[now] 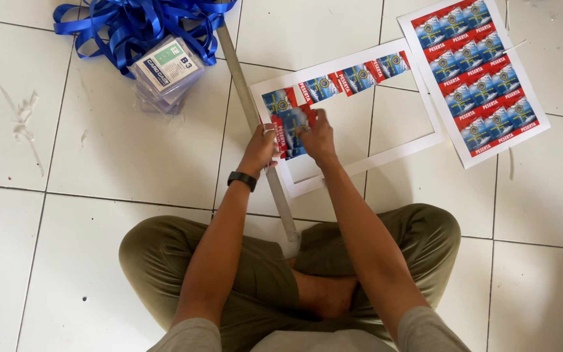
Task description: The person sits on the floor and uses a metal ruler and a red utility knife to cut a large sheet of printed paper into smaller rectangular pieces. They align the ruler, cut along the edge, and then separate the cut sections by hand.
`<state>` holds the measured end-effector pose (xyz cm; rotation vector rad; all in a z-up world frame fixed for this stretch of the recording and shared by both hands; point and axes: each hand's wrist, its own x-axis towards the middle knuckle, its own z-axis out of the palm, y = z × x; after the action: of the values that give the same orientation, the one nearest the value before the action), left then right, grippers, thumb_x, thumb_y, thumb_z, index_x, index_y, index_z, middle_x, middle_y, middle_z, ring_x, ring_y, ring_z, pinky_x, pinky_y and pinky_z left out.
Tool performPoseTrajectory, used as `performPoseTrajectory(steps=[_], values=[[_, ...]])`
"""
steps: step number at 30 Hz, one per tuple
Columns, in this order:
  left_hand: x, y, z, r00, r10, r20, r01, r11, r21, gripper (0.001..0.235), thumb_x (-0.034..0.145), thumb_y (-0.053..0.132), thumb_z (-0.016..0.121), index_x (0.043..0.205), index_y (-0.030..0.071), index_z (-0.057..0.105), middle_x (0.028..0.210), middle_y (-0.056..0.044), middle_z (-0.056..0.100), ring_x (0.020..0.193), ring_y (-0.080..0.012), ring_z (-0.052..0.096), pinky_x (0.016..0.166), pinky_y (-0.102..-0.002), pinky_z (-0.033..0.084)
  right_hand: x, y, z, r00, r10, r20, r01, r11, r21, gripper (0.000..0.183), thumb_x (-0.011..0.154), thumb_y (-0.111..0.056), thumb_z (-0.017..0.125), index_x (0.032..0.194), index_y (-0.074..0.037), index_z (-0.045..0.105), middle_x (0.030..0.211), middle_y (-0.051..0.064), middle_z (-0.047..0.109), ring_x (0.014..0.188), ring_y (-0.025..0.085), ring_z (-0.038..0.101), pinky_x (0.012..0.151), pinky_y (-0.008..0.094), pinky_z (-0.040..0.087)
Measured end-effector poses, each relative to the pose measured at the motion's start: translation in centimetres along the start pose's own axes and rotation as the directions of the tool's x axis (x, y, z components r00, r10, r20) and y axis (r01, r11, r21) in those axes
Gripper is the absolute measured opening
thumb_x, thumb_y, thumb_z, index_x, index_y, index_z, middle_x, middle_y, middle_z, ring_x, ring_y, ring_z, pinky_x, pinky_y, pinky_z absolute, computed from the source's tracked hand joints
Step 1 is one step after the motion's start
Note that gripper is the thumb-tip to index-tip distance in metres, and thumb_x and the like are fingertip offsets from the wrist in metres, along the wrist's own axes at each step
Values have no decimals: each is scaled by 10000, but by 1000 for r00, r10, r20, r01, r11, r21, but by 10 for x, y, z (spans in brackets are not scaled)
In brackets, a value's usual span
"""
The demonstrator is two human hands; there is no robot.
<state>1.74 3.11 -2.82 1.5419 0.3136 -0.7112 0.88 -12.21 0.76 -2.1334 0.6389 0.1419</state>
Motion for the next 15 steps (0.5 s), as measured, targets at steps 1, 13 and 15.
performPoseTrajectory(steps=[1,13,15], values=[[-4,4,-2,1000,1,2,-1,1000,0,591,954,443,458,1458,137,476,1122,-221,645,991,-328,726,711,-418,664,-6,-2,-5,1000,0,-2,0,1000,-1,511,868,-107,769,1321,-68,536,1199,281,699,1189,499,649,1011,548,520],[-13,-3,-9,902,105,419,243,678,-694,669,964,636,570,1389,125,639,1268,-251,691,1089,-381,721,876,-555,609,-20,34,-49,930,-278,241,-32,592,806,558,772,45,823,1288,-38,630,1007,150,742,841,265,747,710,360,637],[-11,-7,0,850,59,523,334,708,-622,774,866,705,652,1373,121,655,1238,-210,718,1055,-353,739,881,-533,621,-33,15,-63,837,-377,396,28,753,658,622,724,45,862,1307,-45,667,1095,152,748,960,250,711,801,354,606]])
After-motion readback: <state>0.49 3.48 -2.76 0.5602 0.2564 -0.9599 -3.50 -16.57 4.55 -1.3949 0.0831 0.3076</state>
